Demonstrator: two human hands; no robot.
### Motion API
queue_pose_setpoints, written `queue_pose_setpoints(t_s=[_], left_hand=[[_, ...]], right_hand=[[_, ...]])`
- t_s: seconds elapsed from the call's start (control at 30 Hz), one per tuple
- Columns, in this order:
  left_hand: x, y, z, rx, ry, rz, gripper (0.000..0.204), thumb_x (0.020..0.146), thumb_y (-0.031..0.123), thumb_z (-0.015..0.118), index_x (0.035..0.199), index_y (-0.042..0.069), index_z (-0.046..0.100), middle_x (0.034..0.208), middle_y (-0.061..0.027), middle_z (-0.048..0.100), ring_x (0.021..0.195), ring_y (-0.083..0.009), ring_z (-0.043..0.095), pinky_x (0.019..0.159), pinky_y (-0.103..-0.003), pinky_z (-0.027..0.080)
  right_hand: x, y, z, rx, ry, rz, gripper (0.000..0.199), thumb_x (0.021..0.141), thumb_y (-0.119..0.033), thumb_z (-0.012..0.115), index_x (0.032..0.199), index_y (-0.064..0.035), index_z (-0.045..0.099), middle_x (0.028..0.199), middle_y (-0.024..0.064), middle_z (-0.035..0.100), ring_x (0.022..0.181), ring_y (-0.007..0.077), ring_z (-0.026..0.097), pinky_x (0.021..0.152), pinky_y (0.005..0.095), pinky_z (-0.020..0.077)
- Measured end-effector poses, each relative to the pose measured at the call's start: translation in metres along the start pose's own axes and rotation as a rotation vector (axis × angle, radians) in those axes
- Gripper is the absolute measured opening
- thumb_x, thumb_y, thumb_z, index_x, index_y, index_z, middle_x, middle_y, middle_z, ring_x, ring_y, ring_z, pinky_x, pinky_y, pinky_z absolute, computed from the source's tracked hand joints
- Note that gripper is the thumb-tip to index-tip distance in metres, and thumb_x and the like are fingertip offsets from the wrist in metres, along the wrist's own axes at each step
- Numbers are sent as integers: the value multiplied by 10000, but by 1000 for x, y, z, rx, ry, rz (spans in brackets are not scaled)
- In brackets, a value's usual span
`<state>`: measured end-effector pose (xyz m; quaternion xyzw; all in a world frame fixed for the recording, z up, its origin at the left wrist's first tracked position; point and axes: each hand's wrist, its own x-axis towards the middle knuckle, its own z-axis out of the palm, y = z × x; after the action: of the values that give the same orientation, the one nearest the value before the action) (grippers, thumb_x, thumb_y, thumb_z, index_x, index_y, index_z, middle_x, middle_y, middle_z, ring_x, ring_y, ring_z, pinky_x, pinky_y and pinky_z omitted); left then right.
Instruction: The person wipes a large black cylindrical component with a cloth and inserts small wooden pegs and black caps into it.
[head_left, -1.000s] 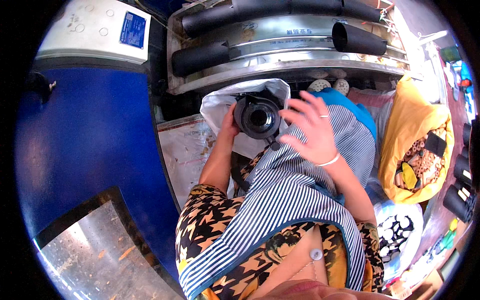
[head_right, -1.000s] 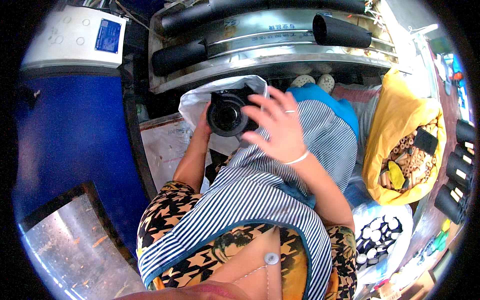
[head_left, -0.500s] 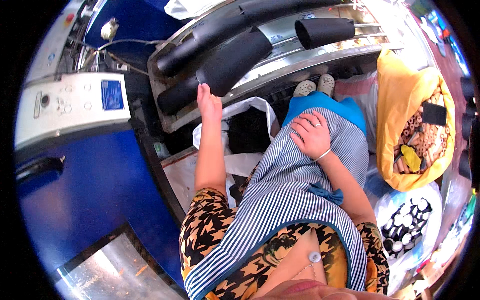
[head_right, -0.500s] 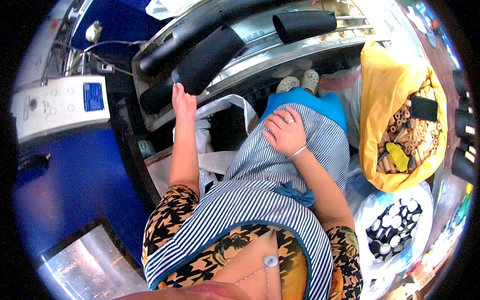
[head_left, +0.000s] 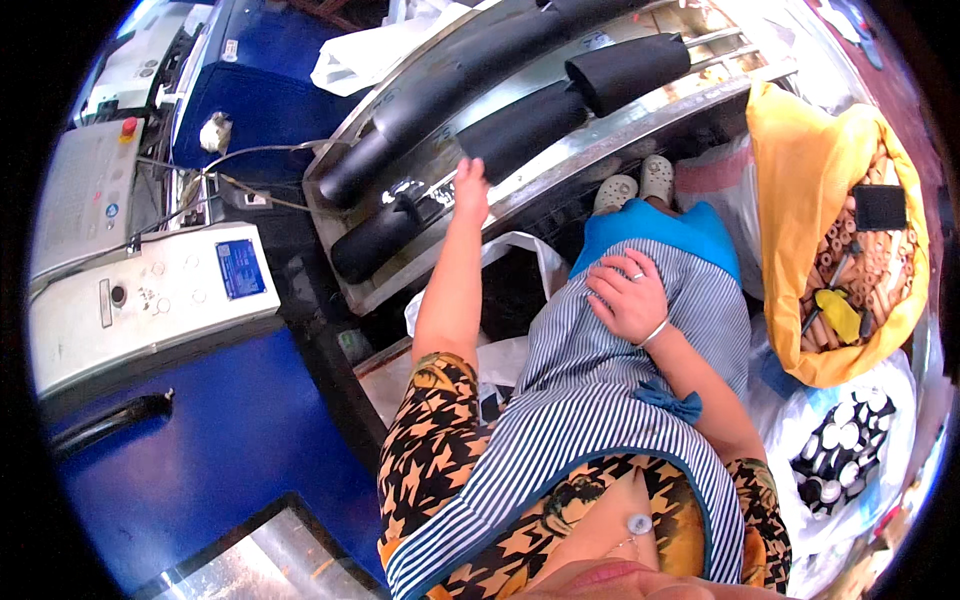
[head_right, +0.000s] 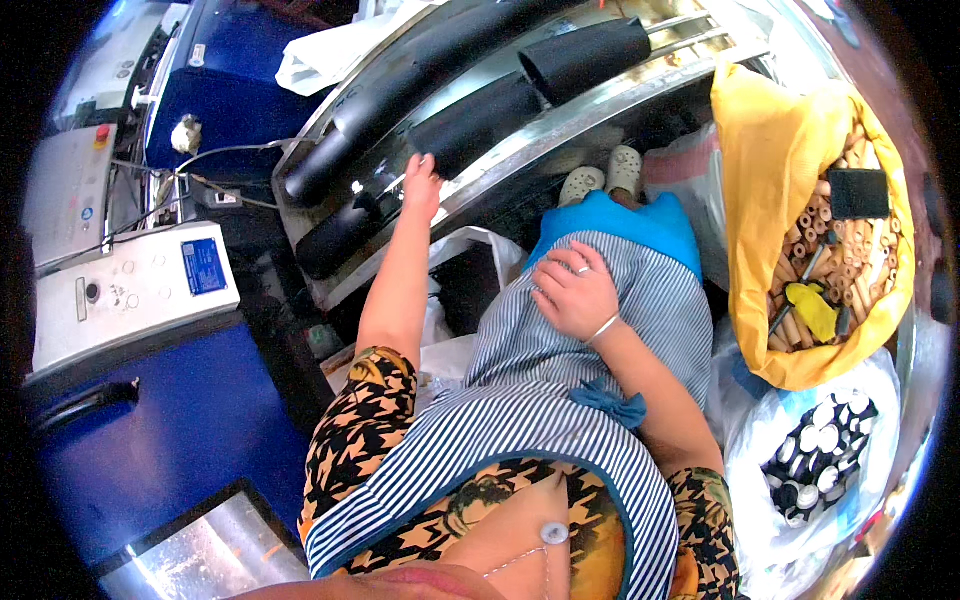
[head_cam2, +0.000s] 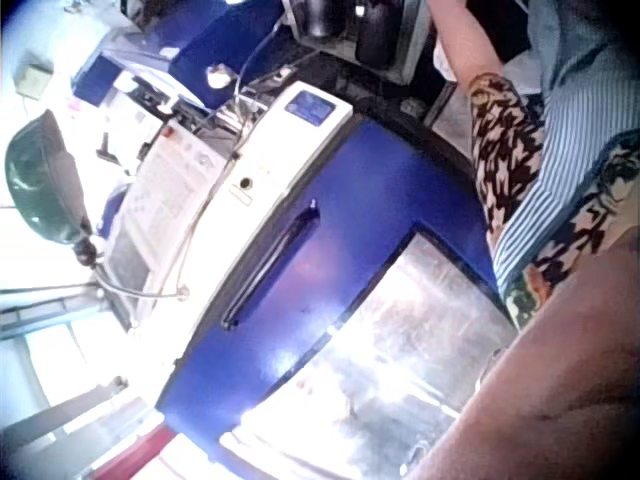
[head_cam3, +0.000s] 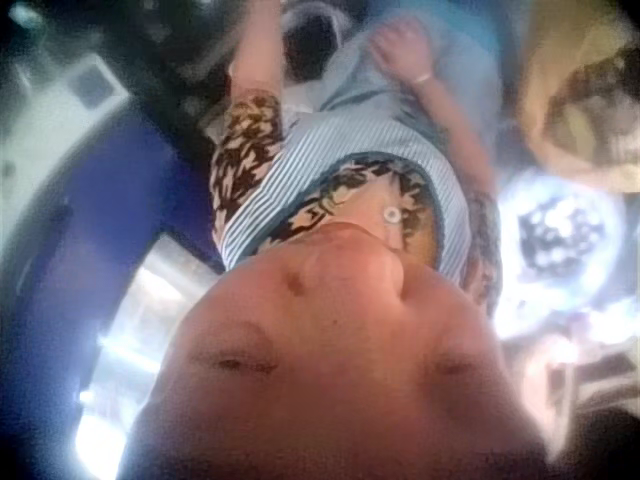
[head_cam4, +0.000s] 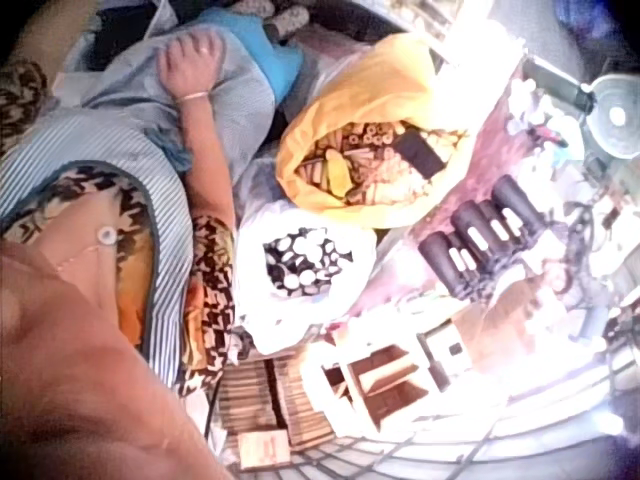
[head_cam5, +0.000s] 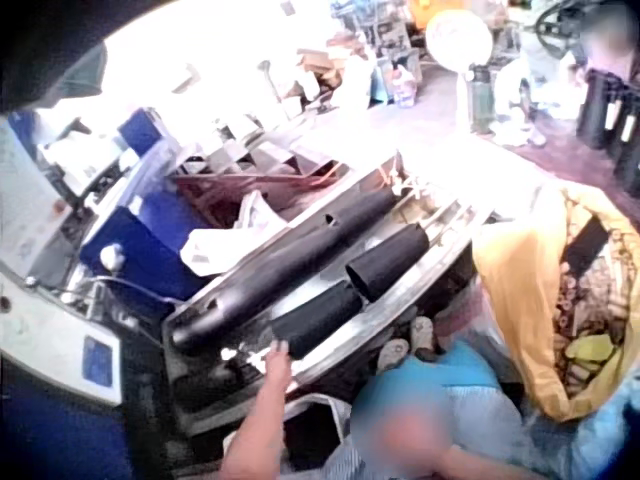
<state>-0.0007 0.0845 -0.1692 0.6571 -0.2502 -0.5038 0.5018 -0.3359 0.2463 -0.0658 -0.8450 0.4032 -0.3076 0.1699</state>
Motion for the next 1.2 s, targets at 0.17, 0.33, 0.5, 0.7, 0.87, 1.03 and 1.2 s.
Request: queue_pose_setpoints(t_s=[0.17,0.33,0.5,0.7,0.87,1.03,1.2], left_hand=[[5,27,-33,1058,135,405,371,932,319,599,1200,66,564,1044,-118,681,963,-288,658,839,-378,507],[-22,62,-140,2424,-195,500,238,921,203,500,1016,171,716,1064,-33,682,1153,-210,569,1107,-560,251],[-40,147,-166,2407,16,644,178,852,196,593,931,183,752,960,-66,677,1036,-260,586,956,-487,439],[-71,248,-165,1762,331,623,359,826,240,720,1177,170,687,1008,-155,673,983,-375,607,865,-451,497],[-96,243,-166,1361,81,450,429,851,237,692,1238,59,638,1186,-194,659,1131,-319,623,963,-400,472],[-130,208,-118,1580,79,696,429,854,273,689,1218,57,620,1117,-163,610,1085,-358,581,940,-434,463],[-139,211,-111,1582,107,817,438,799,256,744,1177,57,649,1096,-153,628,1065,-351,588,925,-433,469]], right_hand=[[3,0,1,-1,6,0,212,768,-248,690,933,-116,673,1031,7,663,1085,204,580,1046,456,385],[-2,3,1,-3,22,0,207,767,-248,691,922,-112,672,1025,9,664,1075,207,583,1043,456,389],[-1,1,5,-8,22,-25,210,766,-248,690,923,-110,676,1026,15,665,1075,209,583,1046,457,388],[-7,6,5,-6,27,-31,228,781,-233,670,977,-115,676,1063,3,666,1104,200,579,1065,450,359],[-10,7,7,7,48,-49,221,786,-236,668,969,-112,672,1057,2,666,1096,201,579,1061,455,365],[-14,9,8,31,109,-62,194,783,-253,678,914,-111,670,1015,12,661,1076,205,581,1052,453,378],[-17,13,14,49,173,-54,167,771,-245,687,881,-121,674,993,8,664,1068,205,586,1047,444,391]])
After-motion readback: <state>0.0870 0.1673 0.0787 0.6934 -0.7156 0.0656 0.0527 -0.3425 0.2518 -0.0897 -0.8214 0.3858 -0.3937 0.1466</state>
